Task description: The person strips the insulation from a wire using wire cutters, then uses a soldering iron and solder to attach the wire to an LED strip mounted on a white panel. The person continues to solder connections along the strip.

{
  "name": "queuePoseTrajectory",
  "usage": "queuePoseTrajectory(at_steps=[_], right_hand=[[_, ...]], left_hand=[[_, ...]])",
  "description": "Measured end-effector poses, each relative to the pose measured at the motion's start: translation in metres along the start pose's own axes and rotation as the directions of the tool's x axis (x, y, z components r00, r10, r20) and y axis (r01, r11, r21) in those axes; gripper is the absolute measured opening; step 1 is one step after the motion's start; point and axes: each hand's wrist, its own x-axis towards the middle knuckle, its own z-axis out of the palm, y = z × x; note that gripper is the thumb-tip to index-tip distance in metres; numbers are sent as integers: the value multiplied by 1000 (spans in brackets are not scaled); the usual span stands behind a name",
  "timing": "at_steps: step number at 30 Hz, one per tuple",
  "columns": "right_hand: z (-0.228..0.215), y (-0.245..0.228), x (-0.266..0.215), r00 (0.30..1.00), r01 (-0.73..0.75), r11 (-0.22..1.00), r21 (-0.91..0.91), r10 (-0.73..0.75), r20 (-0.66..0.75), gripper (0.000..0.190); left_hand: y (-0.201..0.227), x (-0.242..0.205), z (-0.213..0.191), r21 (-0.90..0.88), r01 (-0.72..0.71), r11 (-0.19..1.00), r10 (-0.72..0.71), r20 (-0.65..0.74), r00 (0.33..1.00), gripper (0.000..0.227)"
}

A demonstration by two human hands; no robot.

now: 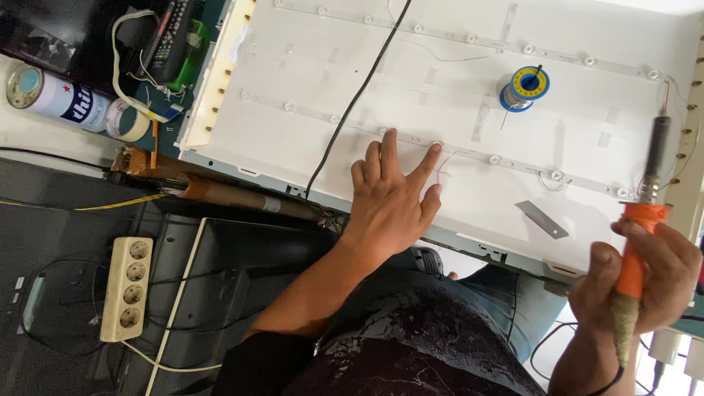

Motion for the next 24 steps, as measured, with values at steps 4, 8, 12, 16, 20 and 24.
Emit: queuePoseTrajectory(at_steps=[4,8,12,16,20,24], right_hand=[[-1,10,-9,999,-3,999,-45,5,37,31],[-1,9,-8,999,10,999,-41,-8,54,27],[1,11,-11,997,-77,997,-18,77,12,30],[1,12,-8,998,-58,998,-15,59,17,30],[0,15,-12,998,-67,997,-43,68,16,30],[0,15,-11,999,-49,999,-21,49,11,30]], left_hand=[[2,2,-4,13,46,999,-47,131,990,60],[2,0,-3,25,36,999,-38,87,996,59],[2,1,-7,20,25,1000,-26,46,999,57],[2,0,-6,38,0,999,0,15,1000,56],[3,0,-2,59,11,998,-13,31,999,56],[3,1,-2,57,16,998,-16,6,1000,57]])
